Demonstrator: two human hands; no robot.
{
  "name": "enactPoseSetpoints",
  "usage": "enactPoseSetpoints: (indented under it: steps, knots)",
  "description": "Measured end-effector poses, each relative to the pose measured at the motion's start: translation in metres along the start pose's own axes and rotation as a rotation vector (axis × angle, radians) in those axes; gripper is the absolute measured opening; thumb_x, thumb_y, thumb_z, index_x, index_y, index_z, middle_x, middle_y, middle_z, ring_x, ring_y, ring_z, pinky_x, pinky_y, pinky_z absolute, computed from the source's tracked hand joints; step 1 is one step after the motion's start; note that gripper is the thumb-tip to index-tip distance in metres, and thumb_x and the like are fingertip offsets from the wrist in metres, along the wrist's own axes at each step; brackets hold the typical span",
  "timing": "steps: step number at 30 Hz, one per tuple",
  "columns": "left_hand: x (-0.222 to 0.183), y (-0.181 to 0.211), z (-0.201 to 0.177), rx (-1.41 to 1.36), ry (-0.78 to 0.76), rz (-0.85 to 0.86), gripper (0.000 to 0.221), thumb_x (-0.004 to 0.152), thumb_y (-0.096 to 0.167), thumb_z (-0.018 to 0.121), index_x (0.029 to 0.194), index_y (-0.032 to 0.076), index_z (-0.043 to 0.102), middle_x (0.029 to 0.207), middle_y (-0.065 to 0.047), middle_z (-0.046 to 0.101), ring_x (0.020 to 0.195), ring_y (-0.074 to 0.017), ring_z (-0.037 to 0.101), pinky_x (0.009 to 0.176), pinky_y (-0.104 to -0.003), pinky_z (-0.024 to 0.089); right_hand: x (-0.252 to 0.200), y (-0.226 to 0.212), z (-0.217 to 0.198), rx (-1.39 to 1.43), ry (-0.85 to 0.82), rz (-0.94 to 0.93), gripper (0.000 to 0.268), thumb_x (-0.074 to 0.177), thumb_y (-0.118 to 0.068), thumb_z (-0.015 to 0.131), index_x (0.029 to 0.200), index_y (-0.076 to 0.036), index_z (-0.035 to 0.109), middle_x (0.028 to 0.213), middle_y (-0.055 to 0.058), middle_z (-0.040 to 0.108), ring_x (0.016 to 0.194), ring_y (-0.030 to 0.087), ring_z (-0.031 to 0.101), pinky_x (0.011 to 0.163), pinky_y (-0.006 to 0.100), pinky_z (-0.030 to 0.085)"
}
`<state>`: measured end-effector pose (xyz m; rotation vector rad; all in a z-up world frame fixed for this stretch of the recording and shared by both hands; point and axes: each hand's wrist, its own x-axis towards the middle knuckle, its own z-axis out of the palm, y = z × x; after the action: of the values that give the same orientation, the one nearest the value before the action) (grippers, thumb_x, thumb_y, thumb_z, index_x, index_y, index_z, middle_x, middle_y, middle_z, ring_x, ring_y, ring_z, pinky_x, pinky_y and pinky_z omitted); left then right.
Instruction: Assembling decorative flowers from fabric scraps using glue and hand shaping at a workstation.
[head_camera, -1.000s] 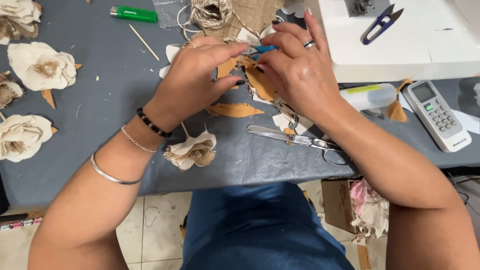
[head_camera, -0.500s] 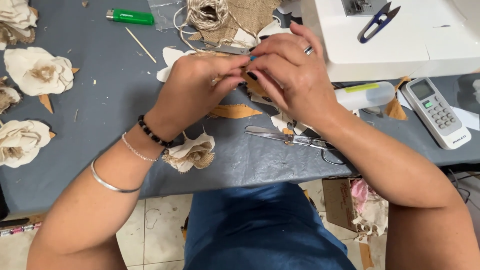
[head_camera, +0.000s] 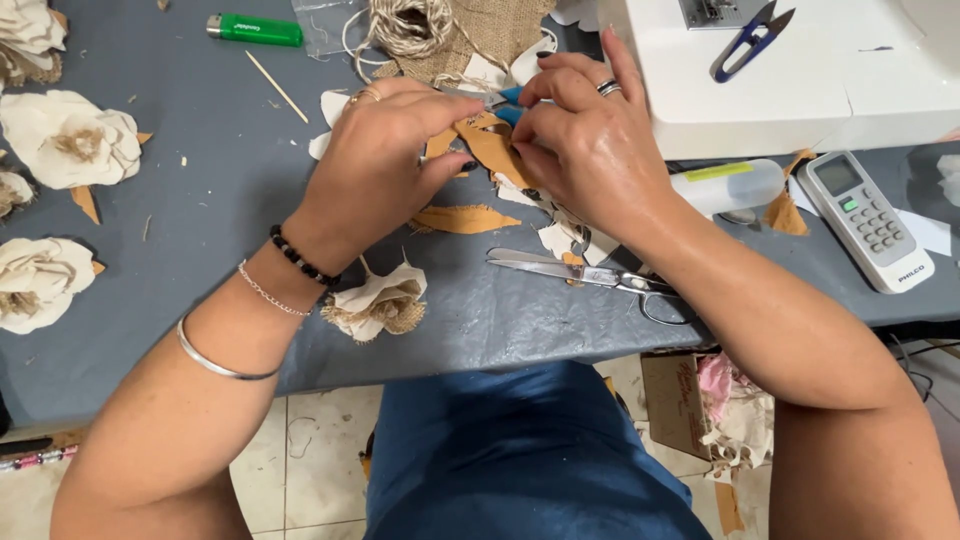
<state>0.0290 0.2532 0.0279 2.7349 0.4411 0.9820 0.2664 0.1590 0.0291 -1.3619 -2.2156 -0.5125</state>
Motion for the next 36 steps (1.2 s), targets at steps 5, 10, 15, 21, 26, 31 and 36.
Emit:
enactPoseSetpoints:
  steps: [5, 10, 15, 21, 26, 31, 36]
  knots:
    - [0.001, 0.004, -0.001, 0.008, 0.0, 0.01, 0.059, 0.08, 0.014, 0.092, 0.132, 0.005, 0.068, 0.125, -0.01, 0.072, 0.117, -0.0333, 0.06, 0.102, -0.04, 0.047, 0.005, -0.006, -0.01, 0.064, 0.029, -0.024, 0.01, 0.107, -0.007, 0.08, 0.104, -0.007, 0.071, 0.116, 0.01, 0.066, 0.125, 0.035, 0.068, 0.124, 0.062, 0.019]
    - [-0.002, 0.001, 0.001, 0.054, -0.006, -0.022, 0.056, 0.081, 0.016, 0.09, 0.132, 0.008, 0.069, 0.127, -0.008, 0.071, 0.117, -0.0328, 0.059, 0.096, -0.042, 0.05, 0.001, -0.001, 0.003, -0.012, -0.079, -0.027, 0.013, 0.1, -0.021, 0.085, 0.107, -0.015, 0.076, 0.129, 0.009, 0.063, 0.136, 0.037, 0.057, 0.122, 0.066, 0.015]
    - [0.0, 0.003, -0.001, 0.028, 0.005, 0.011, 0.059, 0.079, 0.017, 0.093, 0.131, 0.004, 0.068, 0.125, -0.011, 0.072, 0.116, -0.0335, 0.061, 0.101, -0.04, 0.048, 0.006, -0.003, -0.002, 0.047, 0.02, -0.059, 0.009, 0.104, -0.008, 0.086, 0.102, -0.01, 0.077, 0.121, 0.009, 0.068, 0.129, 0.039, 0.065, 0.123, 0.064, 0.018]
    - [0.003, 0.008, -0.002, -0.069, -0.018, 0.019, 0.063, 0.083, 0.019, 0.092, 0.135, 0.001, 0.063, 0.13, -0.014, 0.07, 0.118, -0.0343, 0.063, 0.103, -0.043, 0.047, 0.012, -0.016, -0.017, 0.176, 0.07, -0.053, 0.007, 0.109, -0.004, 0.073, 0.106, -0.005, 0.066, 0.115, 0.013, 0.068, 0.122, 0.037, 0.066, 0.123, 0.062, 0.02]
    - [0.001, 0.019, 0.001, -0.391, -0.012, -0.092, 0.053, 0.094, 0.003, 0.08, 0.142, 0.001, 0.058, 0.1, -0.004, 0.079, 0.093, -0.0137, 0.071, 0.089, -0.028, 0.053, 0.013, -0.024, -0.024, 0.256, 0.007, -0.103, 0.003, 0.112, -0.008, 0.063, 0.109, -0.006, 0.061, 0.1, 0.007, 0.069, 0.104, 0.029, 0.071, 0.121, 0.056, 0.024]
    - [0.005, 0.024, -0.006, -0.482, 0.053, -0.345, 0.024, 0.091, 0.011, 0.075, 0.115, 0.009, 0.077, 0.103, -0.001, 0.08, 0.093, -0.0059, 0.074, 0.081, -0.021, 0.057, 0.011, -0.024, -0.033, 0.582, -0.073, 0.129, 0.03, 0.108, -0.024, 0.062, 0.13, -0.005, 0.054, 0.11, 0.008, 0.064, 0.099, 0.02, 0.066, 0.088, 0.033, 0.057]
    - [0.013, 0.033, -0.019, -0.784, -0.028, -0.421, 0.028, 0.091, 0.01, 0.074, 0.119, 0.004, 0.073, 0.114, -0.007, 0.077, 0.102, -0.0094, 0.073, 0.088, -0.022, 0.062, 0.014, -0.027, -0.035, 0.887, -0.01, 0.202, 0.018, 0.107, -0.004, 0.062, 0.123, 0.001, 0.055, 0.102, 0.01, 0.063, 0.088, 0.015, 0.064, 0.079, 0.024, 0.057]
